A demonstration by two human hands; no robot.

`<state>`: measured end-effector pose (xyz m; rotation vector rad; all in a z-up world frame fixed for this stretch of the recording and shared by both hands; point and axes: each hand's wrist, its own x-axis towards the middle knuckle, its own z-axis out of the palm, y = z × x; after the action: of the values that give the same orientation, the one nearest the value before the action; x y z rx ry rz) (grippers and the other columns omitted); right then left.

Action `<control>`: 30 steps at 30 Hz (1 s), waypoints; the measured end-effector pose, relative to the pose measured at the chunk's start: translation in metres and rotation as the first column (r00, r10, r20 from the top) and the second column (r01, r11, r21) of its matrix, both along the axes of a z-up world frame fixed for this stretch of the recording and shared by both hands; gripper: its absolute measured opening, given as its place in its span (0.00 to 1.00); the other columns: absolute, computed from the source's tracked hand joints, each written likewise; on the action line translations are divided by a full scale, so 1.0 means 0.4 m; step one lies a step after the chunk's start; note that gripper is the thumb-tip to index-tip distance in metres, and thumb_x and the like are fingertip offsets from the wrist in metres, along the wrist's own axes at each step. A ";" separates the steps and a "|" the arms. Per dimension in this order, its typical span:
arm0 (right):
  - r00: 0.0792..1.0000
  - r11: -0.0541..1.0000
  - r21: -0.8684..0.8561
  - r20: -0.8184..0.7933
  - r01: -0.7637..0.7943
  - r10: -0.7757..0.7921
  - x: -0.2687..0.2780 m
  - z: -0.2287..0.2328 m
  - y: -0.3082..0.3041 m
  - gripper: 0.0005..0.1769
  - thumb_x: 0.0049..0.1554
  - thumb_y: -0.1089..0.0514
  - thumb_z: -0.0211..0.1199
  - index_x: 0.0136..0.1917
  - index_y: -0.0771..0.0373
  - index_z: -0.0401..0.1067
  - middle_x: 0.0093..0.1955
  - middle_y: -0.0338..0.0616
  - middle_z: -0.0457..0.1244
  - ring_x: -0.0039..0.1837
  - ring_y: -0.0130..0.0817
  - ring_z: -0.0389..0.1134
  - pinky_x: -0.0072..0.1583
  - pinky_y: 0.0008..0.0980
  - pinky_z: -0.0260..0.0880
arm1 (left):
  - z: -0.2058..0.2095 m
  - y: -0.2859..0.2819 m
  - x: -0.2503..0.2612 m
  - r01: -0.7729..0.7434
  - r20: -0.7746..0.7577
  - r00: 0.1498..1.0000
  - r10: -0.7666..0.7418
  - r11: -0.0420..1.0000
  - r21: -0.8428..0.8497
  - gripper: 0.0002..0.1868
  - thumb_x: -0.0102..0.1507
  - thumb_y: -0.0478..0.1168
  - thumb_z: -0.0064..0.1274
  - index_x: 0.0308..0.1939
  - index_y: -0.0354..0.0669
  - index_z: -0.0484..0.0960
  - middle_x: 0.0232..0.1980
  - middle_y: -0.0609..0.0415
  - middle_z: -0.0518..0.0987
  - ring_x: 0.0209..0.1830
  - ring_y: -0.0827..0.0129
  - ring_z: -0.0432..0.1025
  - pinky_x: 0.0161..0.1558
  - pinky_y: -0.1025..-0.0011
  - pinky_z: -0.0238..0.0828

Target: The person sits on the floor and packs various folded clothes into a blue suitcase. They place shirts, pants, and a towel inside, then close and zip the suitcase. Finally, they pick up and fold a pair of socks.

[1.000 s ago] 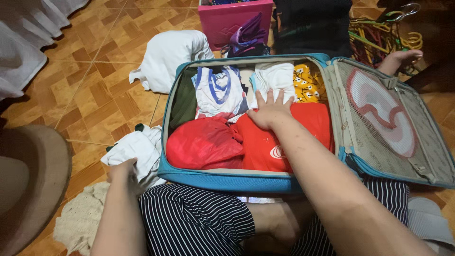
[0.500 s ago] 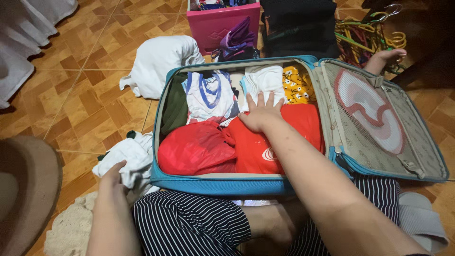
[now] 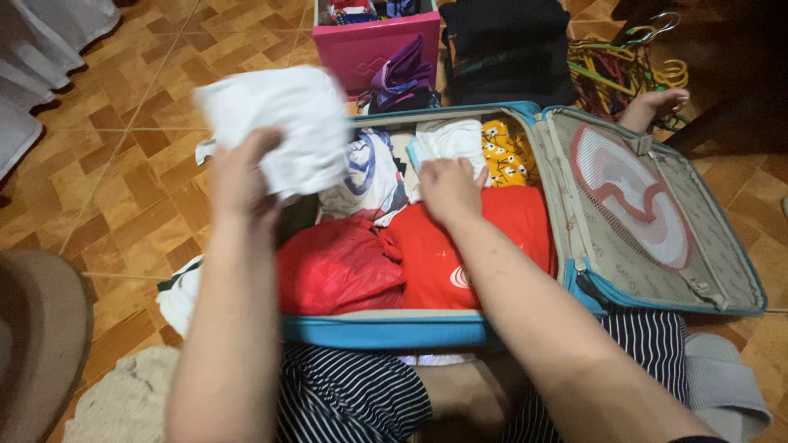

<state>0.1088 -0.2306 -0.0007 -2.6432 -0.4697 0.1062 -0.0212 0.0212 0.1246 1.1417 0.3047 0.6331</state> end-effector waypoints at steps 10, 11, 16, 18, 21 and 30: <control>0.674 0.029 0.772 -0.572 0.635 0.468 0.131 0.023 -0.079 0.44 0.59 0.28 0.41 0.72 0.64 0.63 0.60 0.48 0.70 0.62 0.45 0.71 0.62 0.45 0.72 | -0.381 -0.286 0.254 0.466 -0.151 0.845 -0.513 0.845 -0.262 0.22 0.63 0.39 0.59 0.60 0.41 0.75 0.49 0.55 0.81 0.45 0.68 0.77 0.34 0.69 0.74; 0.668 0.091 0.785 -0.576 0.613 0.472 0.141 0.015 -0.065 0.42 0.59 0.32 0.47 0.72 0.65 0.64 0.60 0.49 0.70 0.61 0.43 0.72 0.61 0.43 0.74 | -0.395 -0.279 0.256 0.489 -0.126 0.831 -0.542 0.819 -0.301 0.22 0.63 0.39 0.58 0.61 0.42 0.75 0.50 0.55 0.81 0.45 0.68 0.77 0.34 0.70 0.73; 0.927 0.431 0.858 -0.359 0.280 0.113 0.120 0.030 -0.061 0.32 0.52 0.59 0.70 0.68 0.66 0.66 0.58 0.47 0.70 0.57 0.35 0.73 0.58 0.35 0.74 | -0.399 -0.252 0.255 0.494 -0.026 0.815 -0.579 0.718 -0.491 0.23 0.68 0.50 0.52 0.62 0.42 0.74 0.51 0.51 0.81 0.44 0.62 0.77 0.35 0.67 0.75; 0.952 0.419 0.860 -0.301 0.293 -0.047 0.126 0.081 -0.100 0.29 0.54 0.62 0.69 0.68 0.66 0.70 0.57 0.46 0.70 0.55 0.33 0.73 0.56 0.32 0.74 | -0.382 -0.252 0.255 0.565 0.005 0.761 -0.649 0.658 -0.497 0.30 0.68 0.56 0.46 0.63 0.36 0.73 0.53 0.44 0.81 0.48 0.59 0.79 0.43 0.63 0.79; 0.983 0.272 0.951 -0.113 0.149 -0.146 0.133 0.131 -0.159 0.33 0.53 0.63 0.68 0.71 0.63 0.65 0.58 0.44 0.70 0.56 0.33 0.73 0.57 0.33 0.75 | -0.361 -0.257 0.252 0.578 -0.030 0.736 -0.676 0.651 -0.492 0.34 0.67 0.60 0.42 0.64 0.34 0.71 0.57 0.39 0.81 0.52 0.56 0.79 0.51 0.62 0.79; 0.834 0.867 0.491 0.443 0.082 -0.330 0.109 0.087 -0.168 0.36 0.54 0.68 0.60 0.76 0.58 0.67 0.74 0.53 0.60 0.73 0.49 0.66 0.72 0.40 0.69 | -0.393 -0.253 0.258 0.588 -0.054 0.742 -0.668 0.689 -0.424 0.26 0.69 0.51 0.44 0.63 0.35 0.71 0.59 0.38 0.80 0.54 0.57 0.78 0.55 0.63 0.76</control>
<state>0.1524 -0.2977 0.0341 -2.2021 -0.3077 -0.7218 0.0821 -0.0802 -0.0326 0.8475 0.1737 -0.1719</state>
